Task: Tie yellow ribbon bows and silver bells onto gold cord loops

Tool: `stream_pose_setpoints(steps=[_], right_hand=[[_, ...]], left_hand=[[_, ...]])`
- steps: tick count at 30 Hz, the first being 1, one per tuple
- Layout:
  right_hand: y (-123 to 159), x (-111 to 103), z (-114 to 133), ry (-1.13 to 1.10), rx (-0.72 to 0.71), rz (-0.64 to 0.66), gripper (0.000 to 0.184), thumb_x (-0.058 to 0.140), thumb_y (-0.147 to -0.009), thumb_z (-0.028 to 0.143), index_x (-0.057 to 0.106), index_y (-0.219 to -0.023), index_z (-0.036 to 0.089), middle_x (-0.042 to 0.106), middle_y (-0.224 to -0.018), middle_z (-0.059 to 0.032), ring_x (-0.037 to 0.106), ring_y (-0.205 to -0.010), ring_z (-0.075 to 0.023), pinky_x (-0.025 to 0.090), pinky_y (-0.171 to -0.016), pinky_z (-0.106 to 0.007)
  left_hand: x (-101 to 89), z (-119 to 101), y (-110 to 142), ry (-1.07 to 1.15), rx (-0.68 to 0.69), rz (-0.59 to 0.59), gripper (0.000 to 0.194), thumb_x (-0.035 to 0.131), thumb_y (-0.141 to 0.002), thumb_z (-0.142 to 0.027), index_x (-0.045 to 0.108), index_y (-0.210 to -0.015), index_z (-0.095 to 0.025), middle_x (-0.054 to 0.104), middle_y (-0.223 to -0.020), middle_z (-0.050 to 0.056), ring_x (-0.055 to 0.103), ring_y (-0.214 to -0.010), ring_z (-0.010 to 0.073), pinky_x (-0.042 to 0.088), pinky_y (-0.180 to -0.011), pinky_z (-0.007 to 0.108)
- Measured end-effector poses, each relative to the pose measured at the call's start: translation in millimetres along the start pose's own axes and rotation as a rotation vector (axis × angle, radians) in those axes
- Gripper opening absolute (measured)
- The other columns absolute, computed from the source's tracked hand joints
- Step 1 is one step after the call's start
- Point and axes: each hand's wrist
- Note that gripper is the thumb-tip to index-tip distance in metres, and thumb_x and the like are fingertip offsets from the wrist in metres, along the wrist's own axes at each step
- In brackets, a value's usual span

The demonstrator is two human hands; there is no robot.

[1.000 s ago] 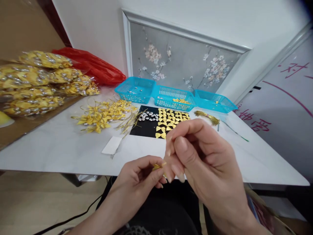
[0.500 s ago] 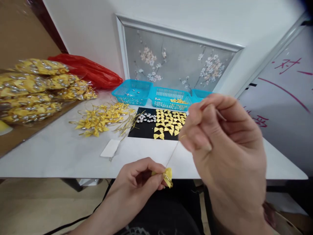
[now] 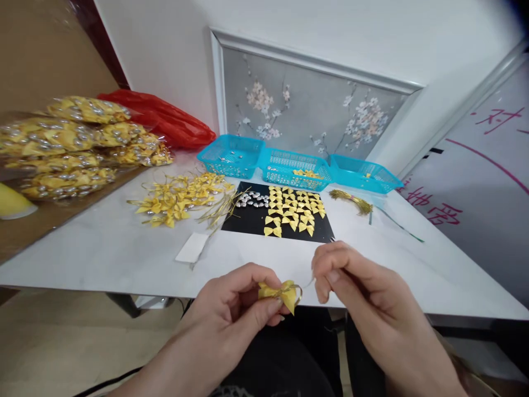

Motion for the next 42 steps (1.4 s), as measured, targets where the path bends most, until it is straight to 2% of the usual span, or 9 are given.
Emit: stream_pose_setpoints(steps=[6, 11, 17, 22, 25, 29, 32, 36, 42], right_hand=[[2, 6, -2, 0.112, 0.058, 0.125, 0.013, 0.051, -0.099, 0.026, 0.062, -0.106, 0.023, 0.058, -0.103, -0.0048, 0.058, -0.085, -0.0148, 0.048, -0.070, -0.027], [2, 10, -5, 0.117, 0.111, 0.133, 0.013, 0.052, -0.098, 0.028, 0.059, -0.089, 0.021, 0.056, -0.086, -0.0016, 0.053, -0.073, -0.0139, 0.044, -0.061, -0.027], [3, 17, -4, 0.064, 0.218, 0.134, 0.011, 0.055, -0.096, 0.030, 0.056, -0.088, 0.022, 0.057, -0.081, 0.0004, 0.052, -0.072, -0.0145, 0.044, -0.063, -0.027], [3, 20, -6, -0.068, 0.268, 0.160, 0.014, 0.053, -0.097, 0.031, 0.054, -0.086, 0.022, 0.060, -0.079, 0.0005, 0.055, -0.074, -0.0142, 0.045, -0.067, -0.026], [4, 18, -8, -0.073, 0.285, 0.130, 0.015, 0.053, -0.096, 0.033, 0.056, -0.087, 0.021, 0.059, -0.079, 0.0003, 0.053, -0.073, -0.0141, 0.044, -0.066, -0.026], [4, 12, -8, -0.048, 0.326, 0.147, 0.014, 0.057, -0.094, 0.033, 0.058, -0.086, 0.021, 0.058, -0.078, 0.0014, 0.050, -0.071, -0.0131, 0.041, -0.064, -0.024], [3, 10, -7, -0.077, 0.356, 0.178, 0.014, 0.059, -0.092, 0.033, 0.059, -0.086, 0.020, 0.057, -0.078, 0.0020, 0.049, -0.071, -0.0125, 0.041, -0.065, -0.023], [2, 10, -8, -0.120, 0.357, 0.196, 0.014, 0.060, -0.092, 0.031, 0.058, -0.084, 0.020, 0.056, -0.075, 0.0033, 0.049, -0.070, -0.0112, 0.041, -0.064, -0.022], [3, 11, -11, -0.180, 0.276, 0.109, 0.010, 0.058, -0.094, 0.032, 0.061, -0.097, 0.022, 0.061, -0.081, 0.0028, 0.055, -0.072, -0.0099, 0.046, -0.063, -0.018]], left_hand=[[-0.8, -4, 1, -0.102, 0.017, 0.037, 0.009, 0.070, -0.081, -0.030, 0.070, -0.083, -0.022, 0.075, -0.073, 0.001, 0.070, -0.063, 0.0167, 0.057, -0.060, 0.021], [-5.8, 4, 3, -0.229, 0.072, 0.068, 0.010, 0.061, -0.090, -0.032, 0.069, -0.088, -0.026, 0.073, -0.078, -0.001, 0.072, -0.067, 0.0167, 0.058, -0.064, 0.020], [-5.1, 10, 2, -0.380, 0.188, 0.019, 0.012, 0.056, -0.095, -0.030, 0.068, -0.092, -0.028, 0.074, -0.078, -0.003, 0.072, -0.062, 0.0151, 0.056, -0.064, 0.020], [-5.3, 12, 2, -0.320, 0.169, 0.036, 0.010, 0.060, -0.093, -0.031, 0.067, -0.099, -0.028, 0.073, -0.073, -0.002, 0.070, -0.058, 0.0151, 0.056, -0.059, 0.020], [-6.8, 15, 3, -0.251, 0.117, 0.035, 0.021, 0.068, -0.086, -0.029, 0.066, -0.107, -0.030, 0.074, -0.089, 0.000, 0.071, -0.065, 0.0164, 0.059, -0.057, 0.021], [-7.4, 14, 2, -0.293, 0.279, 0.017, 0.016, 0.062, -0.086, -0.019, 0.072, -0.094, -0.029, 0.069, -0.114, 0.001, 0.070, -0.078, 0.0154, 0.060, -0.056, 0.018], [-6.7, 8, -1, -0.415, 0.338, 0.020, 0.021, 0.059, -0.084, -0.014, 0.075, -0.089, -0.026, 0.075, -0.098, 0.000, 0.070, -0.071, 0.0124, 0.057, -0.057, 0.015], [-4.7, -2, -4, -0.482, 0.260, -0.004, 0.017, 0.063, -0.081, -0.014, 0.077, -0.080, -0.023, 0.076, -0.069, -0.004, 0.067, -0.058, 0.0104, 0.054, -0.053, 0.012], [-4.6, -8, -5, -0.477, 0.296, -0.008, 0.019, 0.062, -0.080, -0.014, 0.078, -0.072, -0.020, 0.072, -0.059, -0.003, 0.063, -0.049, 0.0098, 0.050, -0.049, 0.014]])
Point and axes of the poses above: each hand's wrist, its own y-axis away from the middle knuckle, its own x-axis out of the palm, z = x × y
